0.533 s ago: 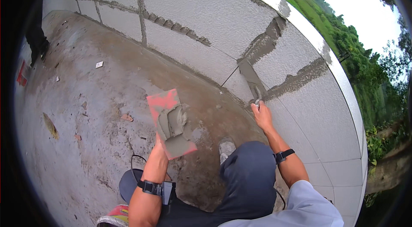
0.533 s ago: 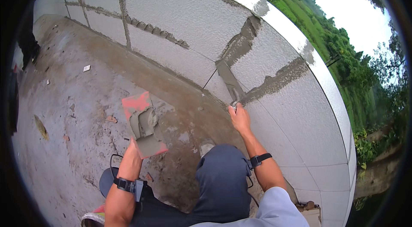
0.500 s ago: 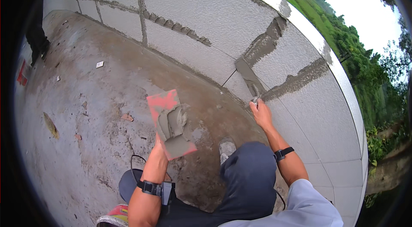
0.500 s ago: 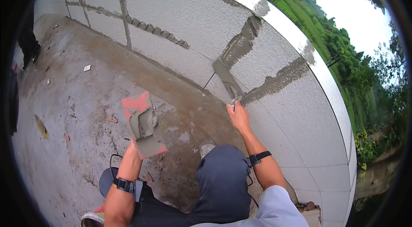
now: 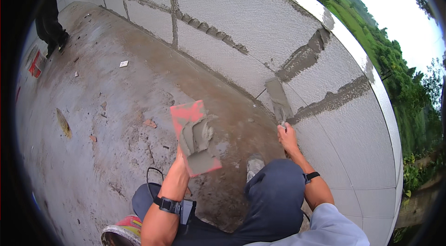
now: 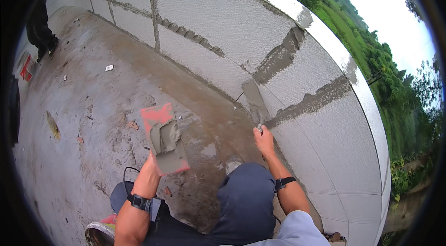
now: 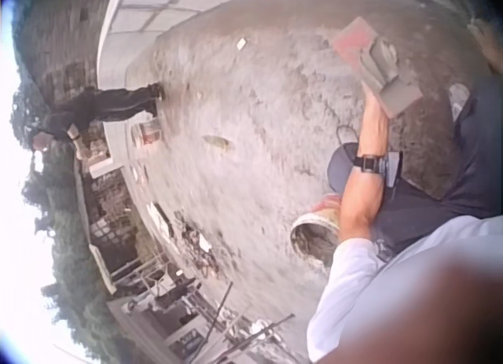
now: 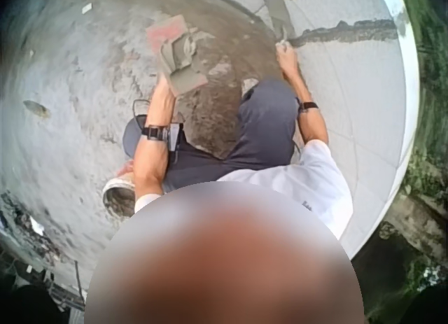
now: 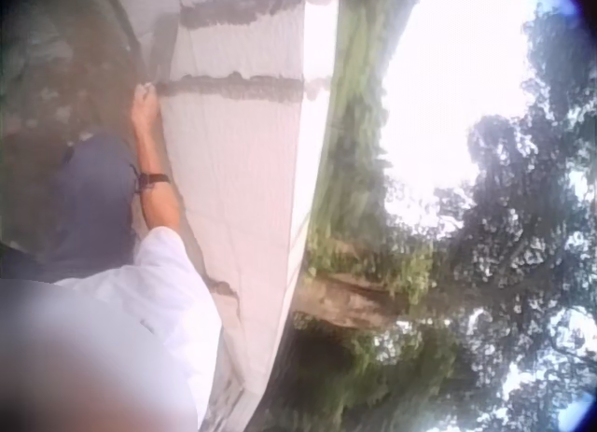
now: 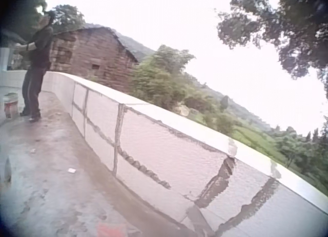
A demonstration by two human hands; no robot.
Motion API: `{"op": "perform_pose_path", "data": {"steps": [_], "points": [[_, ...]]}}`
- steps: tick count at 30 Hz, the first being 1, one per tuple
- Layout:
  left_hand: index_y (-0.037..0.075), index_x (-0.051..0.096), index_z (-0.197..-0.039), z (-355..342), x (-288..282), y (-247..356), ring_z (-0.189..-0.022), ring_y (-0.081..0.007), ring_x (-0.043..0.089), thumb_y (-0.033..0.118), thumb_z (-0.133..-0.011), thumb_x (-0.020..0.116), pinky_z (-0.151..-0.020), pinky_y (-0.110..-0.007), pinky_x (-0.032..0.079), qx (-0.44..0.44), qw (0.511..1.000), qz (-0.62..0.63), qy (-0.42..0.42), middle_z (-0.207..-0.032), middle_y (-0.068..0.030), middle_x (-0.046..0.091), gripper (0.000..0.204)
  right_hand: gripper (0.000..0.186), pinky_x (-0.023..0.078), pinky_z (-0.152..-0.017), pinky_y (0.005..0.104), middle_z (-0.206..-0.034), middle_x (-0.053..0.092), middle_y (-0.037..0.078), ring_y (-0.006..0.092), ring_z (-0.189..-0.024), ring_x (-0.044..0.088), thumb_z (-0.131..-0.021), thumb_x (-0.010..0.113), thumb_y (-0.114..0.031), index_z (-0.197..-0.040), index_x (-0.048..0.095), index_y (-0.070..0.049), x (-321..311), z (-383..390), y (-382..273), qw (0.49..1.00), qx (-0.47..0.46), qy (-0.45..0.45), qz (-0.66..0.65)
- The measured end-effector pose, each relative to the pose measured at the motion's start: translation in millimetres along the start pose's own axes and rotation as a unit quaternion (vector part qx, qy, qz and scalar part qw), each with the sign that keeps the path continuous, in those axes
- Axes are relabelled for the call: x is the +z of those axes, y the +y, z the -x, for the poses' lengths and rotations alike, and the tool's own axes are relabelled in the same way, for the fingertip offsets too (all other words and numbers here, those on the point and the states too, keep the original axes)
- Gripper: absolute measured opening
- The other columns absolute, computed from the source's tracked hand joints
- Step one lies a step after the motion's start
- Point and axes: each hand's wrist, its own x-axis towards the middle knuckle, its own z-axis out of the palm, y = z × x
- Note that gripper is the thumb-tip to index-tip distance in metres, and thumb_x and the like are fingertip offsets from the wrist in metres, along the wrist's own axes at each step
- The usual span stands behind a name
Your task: Applying mortar to wall seams using a trowel and hawk.
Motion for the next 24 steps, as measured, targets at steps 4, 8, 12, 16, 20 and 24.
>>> {"op": "perform_pose_path", "data": {"steps": [4, 8, 12, 16, 20, 24], "points": [[0.013, 0.060, -0.107, -16.2, -7.9, 3.4, -0.081, -0.0167, 0.063, 0.037, -0.099, 0.046, -0.070, -0.034, 0.054, -0.005, 0.994, 0.060, -0.090, -0.094, -0.0018, 0.064, 0.028, 0.029, 0.041, -0.051, 0.0239, -0.064, 0.057, 0.004, 0.0085, -0.055, 0.053, -0.090, 0.055, -0.030, -0.086, 0.060, -0.002, -40.4, 21.0, -86.8, 0.942, -0.008, -0.213, -0.259], [0.014, 0.061, -0.106, -20.6, -1.4, -2.5, -0.080, -0.0168, 0.063, 0.037, -0.099, 0.046, -0.069, -0.035, 0.054, -0.077, 0.993, 0.081, -0.033, -0.093, -0.0026, 0.064, 0.028, 0.031, 0.040, -0.048, 0.0254, -0.063, 0.056, 0.004, 0.0101, -0.050, 0.050, -0.091, 0.055, -0.031, -0.080, 0.060, -0.002, -86.4, 24.8, -160.6, 0.895, -0.046, -0.401, -0.188], [0.012, 0.060, -0.104, -32.9, -26.7, -14.5, -0.080, -0.0189, 0.063, 0.036, -0.098, 0.047, -0.070, -0.037, 0.053, -0.076, 0.985, 0.084, -0.127, -0.093, -0.0049, 0.064, 0.028, 0.034, 0.039, -0.048, 0.0260, -0.061, 0.054, 0.004, 0.0100, -0.050, 0.048, -0.092, 0.053, -0.031, -0.076, 0.059, -0.002, -59.2, 28.0, -176.2, 0.843, 0.008, -0.527, -0.107], [0.008, 0.058, -0.105, -47.0, -57.5, -21.2, -0.085, -0.0221, 0.063, 0.035, -0.099, 0.044, -0.072, -0.038, 0.053, -0.039, 0.979, 0.107, -0.168, -0.097, -0.0083, 0.063, 0.031, 0.034, 0.039, -0.049, 0.0264, -0.061, 0.055, 0.004, 0.0111, -0.052, 0.049, -0.092, 0.053, -0.030, -0.074, 0.058, -0.001, -60.2, 27.9, -145.1, 0.838, 0.043, -0.542, -0.045], [0.007, 0.056, -0.106, -39.6, -62.0, -7.3, -0.087, -0.0231, 0.062, 0.036, -0.100, 0.042, -0.073, -0.039, 0.053, 0.027, 0.989, -0.076, -0.127, -0.099, -0.0093, 0.062, 0.033, 0.034, 0.043, -0.051, 0.0284, -0.064, 0.056, 0.005, 0.0125, -0.055, 0.054, -0.092, 0.053, -0.029, -0.079, 0.057, 0.001, -63.9, 16.3, -110.0, 0.913, -0.038, -0.403, 0.044], [0.009, 0.058, -0.110, -19.9, -41.0, 9.1, -0.085, -0.0171, 0.062, 0.020, -0.100, 0.045, -0.071, -0.033, 0.053, 0.012, 0.984, 0.080, -0.160, -0.096, -0.0054, 0.063, 0.020, 0.035, 0.045, -0.053, 0.0316, -0.078, 0.060, 0.007, 0.0131, -0.057, 0.056, -0.093, 0.057, -0.029, -0.107, 0.051, 0.003, -13.3, -7.3, -110.1, 0.938, -0.190, -0.289, -0.023]]}}
